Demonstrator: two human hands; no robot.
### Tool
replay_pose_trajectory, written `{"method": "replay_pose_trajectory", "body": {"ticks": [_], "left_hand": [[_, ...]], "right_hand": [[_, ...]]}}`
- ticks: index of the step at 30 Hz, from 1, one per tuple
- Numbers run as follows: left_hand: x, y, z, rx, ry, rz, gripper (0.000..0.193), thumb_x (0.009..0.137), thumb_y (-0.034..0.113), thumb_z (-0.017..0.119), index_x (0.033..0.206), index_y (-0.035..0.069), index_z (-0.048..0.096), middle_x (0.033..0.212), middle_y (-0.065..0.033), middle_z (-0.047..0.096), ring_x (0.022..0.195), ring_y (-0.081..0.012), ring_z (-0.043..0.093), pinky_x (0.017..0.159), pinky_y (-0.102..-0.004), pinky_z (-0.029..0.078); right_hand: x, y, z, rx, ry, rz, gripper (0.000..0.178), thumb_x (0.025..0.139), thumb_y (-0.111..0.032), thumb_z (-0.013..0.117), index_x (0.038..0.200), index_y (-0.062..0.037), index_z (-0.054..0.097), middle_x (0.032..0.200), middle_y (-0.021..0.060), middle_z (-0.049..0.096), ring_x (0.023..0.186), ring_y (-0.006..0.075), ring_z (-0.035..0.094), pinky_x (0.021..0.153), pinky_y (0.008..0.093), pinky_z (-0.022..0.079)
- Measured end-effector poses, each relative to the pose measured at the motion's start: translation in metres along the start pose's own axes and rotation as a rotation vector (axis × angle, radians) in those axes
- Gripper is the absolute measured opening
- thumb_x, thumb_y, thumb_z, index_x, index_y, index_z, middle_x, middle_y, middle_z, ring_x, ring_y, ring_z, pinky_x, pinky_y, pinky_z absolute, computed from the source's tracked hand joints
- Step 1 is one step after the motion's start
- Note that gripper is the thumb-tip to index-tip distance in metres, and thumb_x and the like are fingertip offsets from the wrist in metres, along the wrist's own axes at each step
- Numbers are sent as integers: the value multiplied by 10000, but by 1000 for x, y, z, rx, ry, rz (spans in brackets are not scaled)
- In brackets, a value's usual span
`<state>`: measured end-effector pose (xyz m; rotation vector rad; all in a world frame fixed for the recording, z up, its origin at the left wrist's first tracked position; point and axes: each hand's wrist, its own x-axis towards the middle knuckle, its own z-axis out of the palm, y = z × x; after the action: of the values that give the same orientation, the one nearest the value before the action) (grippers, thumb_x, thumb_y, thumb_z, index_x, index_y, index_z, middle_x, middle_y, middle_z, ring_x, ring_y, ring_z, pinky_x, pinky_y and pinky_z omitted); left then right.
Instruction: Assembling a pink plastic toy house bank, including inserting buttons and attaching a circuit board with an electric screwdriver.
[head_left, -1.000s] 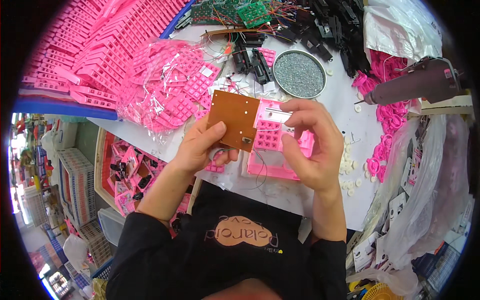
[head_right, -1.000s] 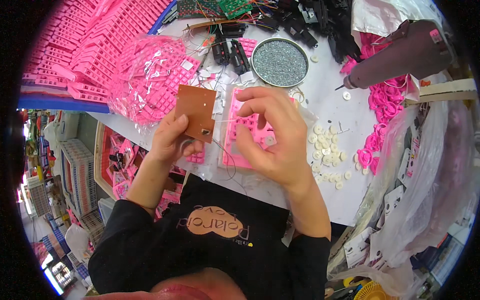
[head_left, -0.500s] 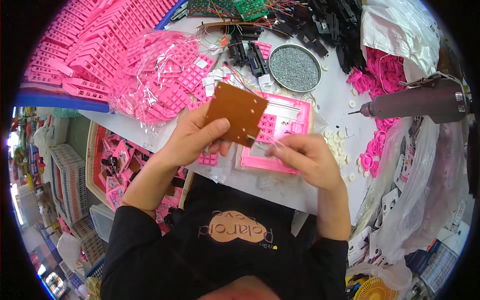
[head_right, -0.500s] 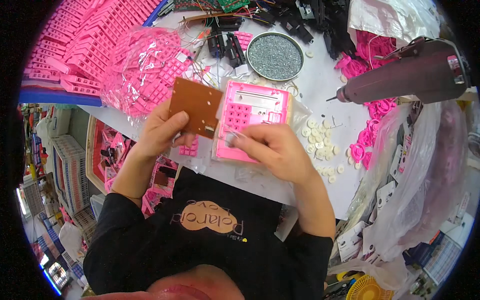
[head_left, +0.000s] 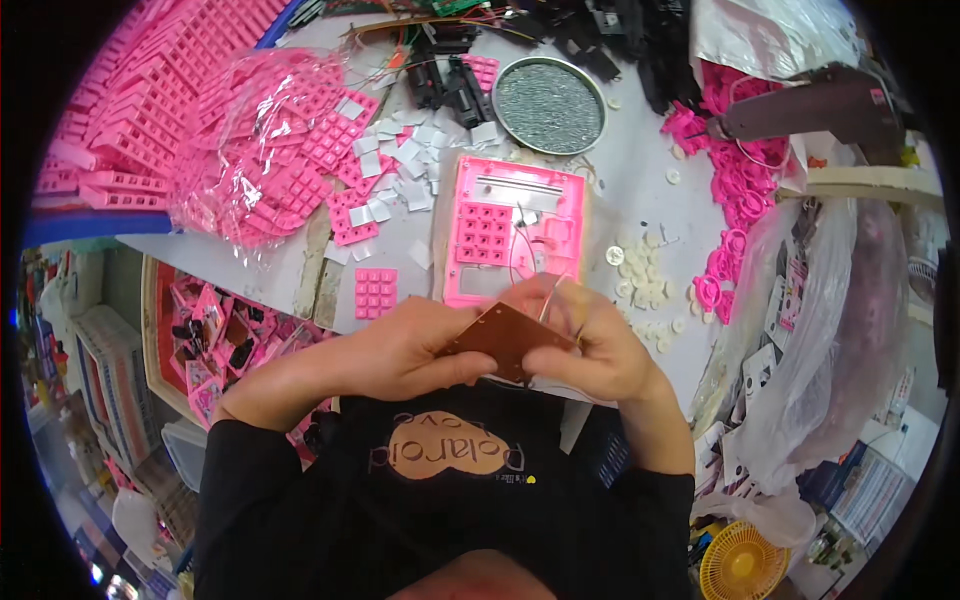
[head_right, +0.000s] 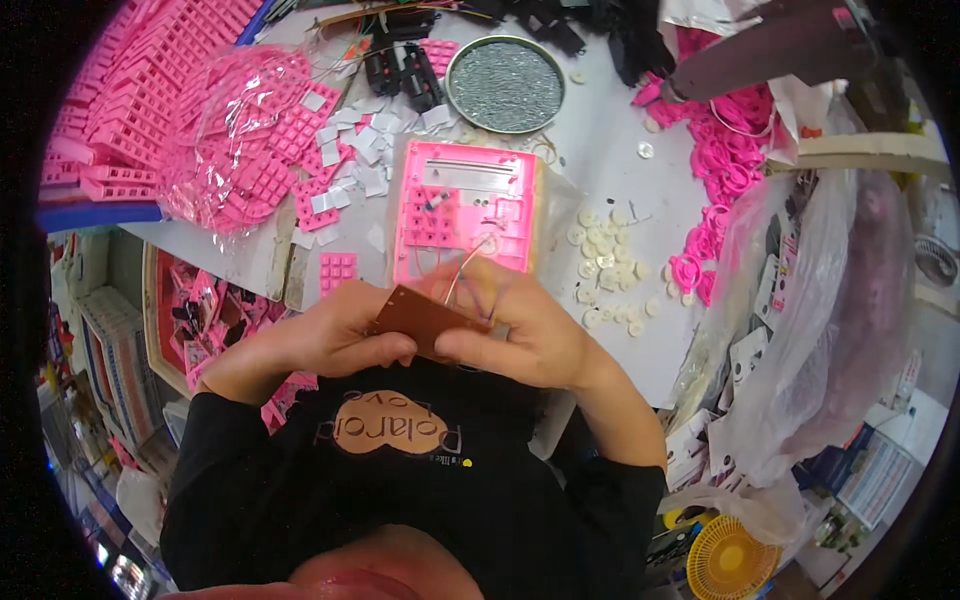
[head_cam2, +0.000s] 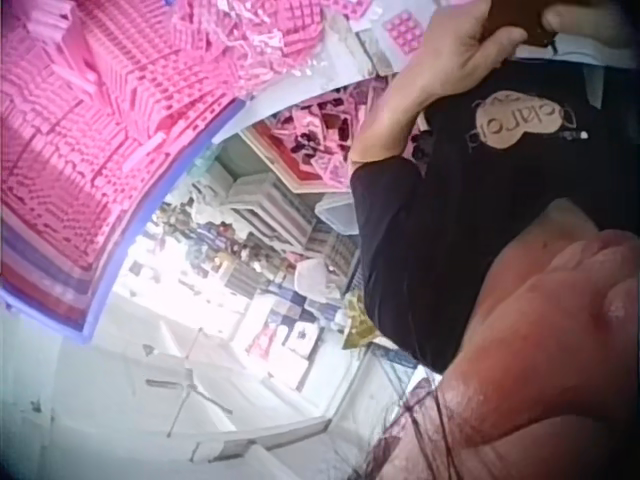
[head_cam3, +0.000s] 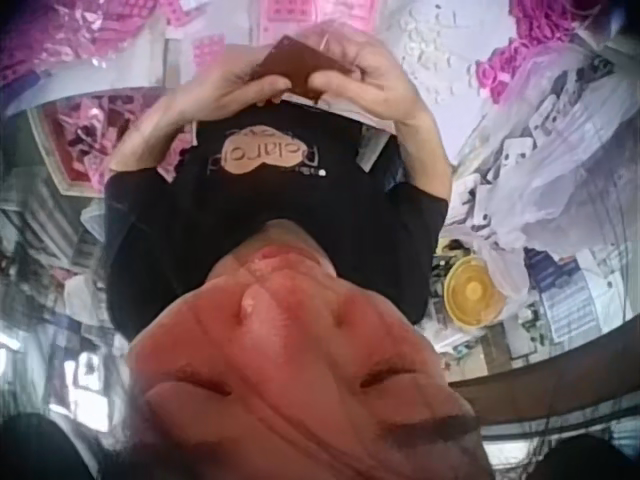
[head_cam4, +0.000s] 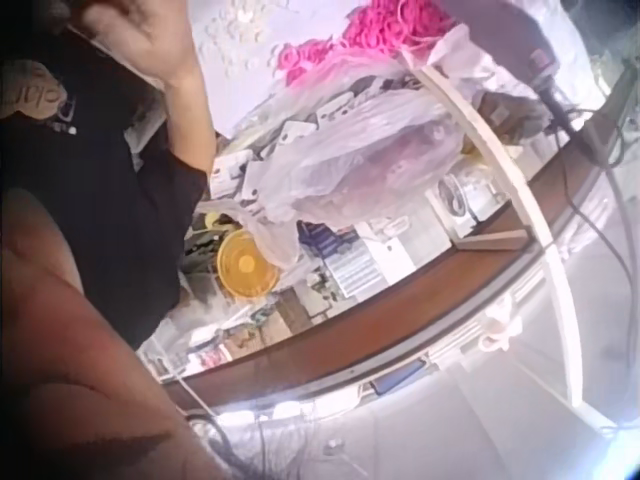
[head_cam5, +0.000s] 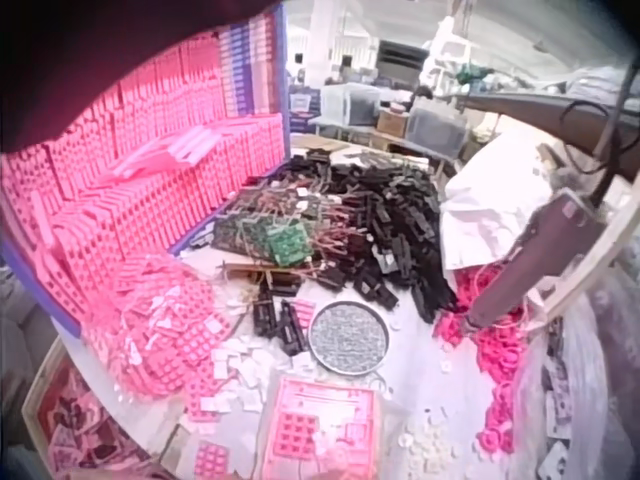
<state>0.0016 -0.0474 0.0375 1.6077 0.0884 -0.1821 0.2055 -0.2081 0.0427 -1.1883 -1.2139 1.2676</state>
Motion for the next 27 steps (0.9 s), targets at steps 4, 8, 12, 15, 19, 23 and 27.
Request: {"method": "replay_pose_trajectory", "body": {"ticks": [4,8,12,15,19,23,27], "left_hand": [[-14,-17,30,-441,165,-178,371,1012,114,597,1350,6,488,1049,-84,654,937,-140,661,807,-308,520],[-20,-47,40,-819,130,-175,454,1020,64,563,1441,-2,410,1353,-110,533,1269,-171,534,1069,-314,423],[-34,-44,38,-680,203,-203,555,1004,69,588,1507,7,364,1358,-143,565,1305,-214,539,1070,-363,443],[-42,-32,27,-338,240,-221,550,956,100,669,1451,2,451,1267,-170,630,1217,-256,613,954,-384,521],[-50,-15,1,454,268,-201,504,843,83,773,1304,-6,592,1113,-195,678,1018,-319,691,758,-418,574],[-27,-23,-13,711,539,54,464,831,232,775,1229,33,645,1149,-164,666,1089,-308,648,896,-439,518],[5,-29,-16,1113,376,217,547,839,370,742,1245,18,637,1243,-139,633,1272,-264,552,1071,-505,370]], "right_hand": [[3,8,8,191,154,154,261,947,-51,642,1196,22,674,1087,95,701,966,147,640,841,305,508],[26,19,-14,-155,292,242,317,934,-54,663,1240,25,643,1064,84,722,895,87,647,773,255,528],[60,16,-23,-218,192,263,342,926,-70,677,1252,22,625,996,64,727,828,75,647,734,260,543],[74,22,-23,-281,186,309,354,918,-73,674,1264,-20,622,950,105,731,764,123,683,677,287,545],[85,22,-22,-474,165,374,391,896,-92,694,1277,-61,614,938,188,726,720,242,712,679,345,555],[92,11,-14,-838,150,352,563,826,-155,780,1325,-24,553,947,195,700,745,322,688,715,406,550],[92,10,-1,-1313,368,74,725,753,-181,832,1373,-11,499,1048,179,664,965,343,650,860,446,514]]}}
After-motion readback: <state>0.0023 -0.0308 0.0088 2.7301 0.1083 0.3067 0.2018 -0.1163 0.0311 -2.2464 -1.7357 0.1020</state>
